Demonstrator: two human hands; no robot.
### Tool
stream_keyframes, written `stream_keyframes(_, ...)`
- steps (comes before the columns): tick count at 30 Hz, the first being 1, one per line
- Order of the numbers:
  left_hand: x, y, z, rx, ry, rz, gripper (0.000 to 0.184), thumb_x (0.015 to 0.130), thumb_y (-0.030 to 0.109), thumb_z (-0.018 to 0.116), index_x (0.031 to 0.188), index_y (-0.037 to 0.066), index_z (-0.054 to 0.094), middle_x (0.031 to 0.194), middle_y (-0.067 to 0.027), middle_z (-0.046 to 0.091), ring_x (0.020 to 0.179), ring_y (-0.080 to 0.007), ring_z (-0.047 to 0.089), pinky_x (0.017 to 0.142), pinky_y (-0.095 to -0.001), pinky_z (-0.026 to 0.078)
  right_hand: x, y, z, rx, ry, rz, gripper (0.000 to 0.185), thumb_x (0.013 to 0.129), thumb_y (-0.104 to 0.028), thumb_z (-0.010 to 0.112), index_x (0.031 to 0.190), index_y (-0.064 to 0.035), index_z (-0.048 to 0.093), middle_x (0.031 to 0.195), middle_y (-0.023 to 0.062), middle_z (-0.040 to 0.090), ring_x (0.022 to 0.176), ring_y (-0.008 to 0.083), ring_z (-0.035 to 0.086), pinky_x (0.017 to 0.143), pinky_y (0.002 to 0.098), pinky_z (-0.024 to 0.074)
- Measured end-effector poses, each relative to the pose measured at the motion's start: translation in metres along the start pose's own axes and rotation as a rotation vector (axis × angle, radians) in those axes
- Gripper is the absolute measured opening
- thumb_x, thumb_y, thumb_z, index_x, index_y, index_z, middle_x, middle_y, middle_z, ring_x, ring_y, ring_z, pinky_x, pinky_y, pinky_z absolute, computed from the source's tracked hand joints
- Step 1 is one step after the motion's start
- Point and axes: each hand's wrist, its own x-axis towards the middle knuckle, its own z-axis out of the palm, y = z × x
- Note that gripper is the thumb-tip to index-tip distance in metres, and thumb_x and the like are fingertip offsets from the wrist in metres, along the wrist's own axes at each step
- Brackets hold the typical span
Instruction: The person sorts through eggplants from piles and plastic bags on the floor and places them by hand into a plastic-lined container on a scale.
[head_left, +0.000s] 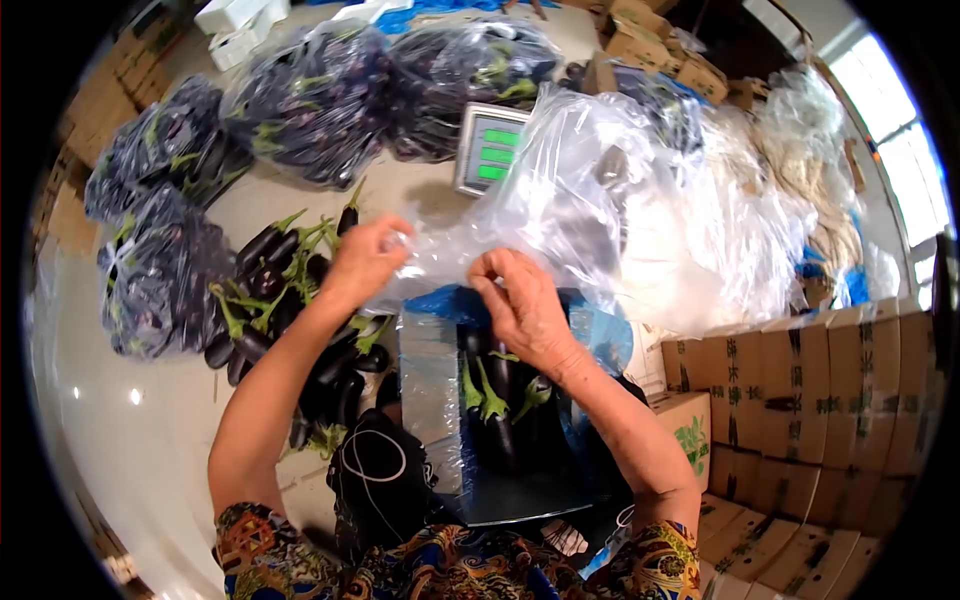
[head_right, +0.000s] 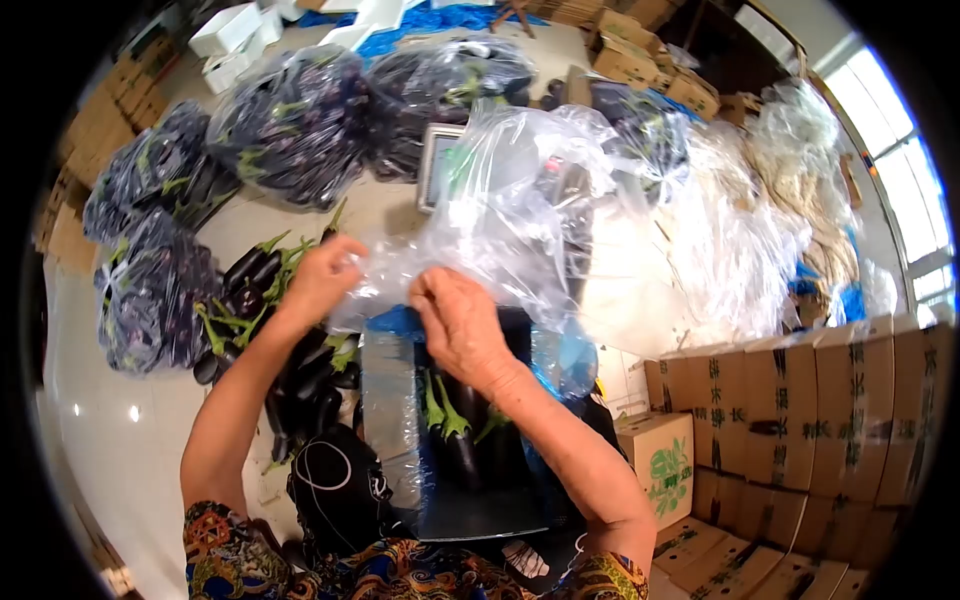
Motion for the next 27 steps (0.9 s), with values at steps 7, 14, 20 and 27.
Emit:
stream_keyframes(7, -0.04, 0.129, -0.031, 0.221, -0.163, 0.716, 0.067, 0.067, -0.002, 0.064, 0.132, 0.007, 0.052, 0.093, -0.0139, 0.062, 0.079, -0.0338, 0.058, 0.075, -0.0348, 0.048, 0.013, -0.061, -0.013, 0.347, -0.27, 0.039, 0.022, 0.087, -0.007, 0.057, 0.108, -0.0042, 0.06, 0.095, 0.0126, 0.063, 0.089, 0.0282, 0.061, 0.082, 0.0362, 0.0489)
stream_keyframes(14, -0.03, 0.047, -0.132, 0.479, -0.368, 0.286, 0.04, 0.062, 0.001, 0.051, 0.099, -0.001, 0.066, 0.081, -0.017, 0.066, 0.066, -0.0296, 0.064, 0.059, -0.0356, 0.052, -0.064, -0.095, -0.017, -0.291, -0.409, -0.315, 0.037, 0.076, -0.007, 0.063, 0.112, -0.0042, 0.059, 0.116, 0.0162, 0.055, 0.1, 0.0309, 0.054, 0.079, 0.0383, 0.0464)
stream_keyframes(20, -0.006, 0.097, -0.152, 0.552, -0.405, -0.171, 0.027, 0.072, -0.002, 0.068, 0.099, -0.003, 0.067, 0.08, -0.0133, 0.067, 0.057, -0.0204, 0.064, 0.042, -0.0329, 0.053, -0.132, -0.059, 0.0, -0.216, -0.937, -0.05, 0.032, 0.078, -0.01, 0.065, 0.108, -0.0016, 0.06, 0.099, 0.0187, 0.064, 0.086, 0.038, 0.067, 0.071, 0.0451, 0.0532)
stream_keyframes(27, 0.144, 0.373, -0.042, -0.24, -0.146, 1.193, 0.058, 0.092, 0.037, 0.06, 0.138, 0.002, 0.051, 0.13, -0.0128, 0.06, 0.12, -0.0186, 0.057, 0.095, -0.0316, 0.047, -0.158, -0.02, 0.037, -0.435, -0.512, -0.16, 0.019, 0.078, -0.01, 0.063, 0.096, -0.0049, 0.063, 0.084, 0.0139, 0.065, 0.078, 0.0298, 0.068, 0.067, 0.0394, 0.0526)
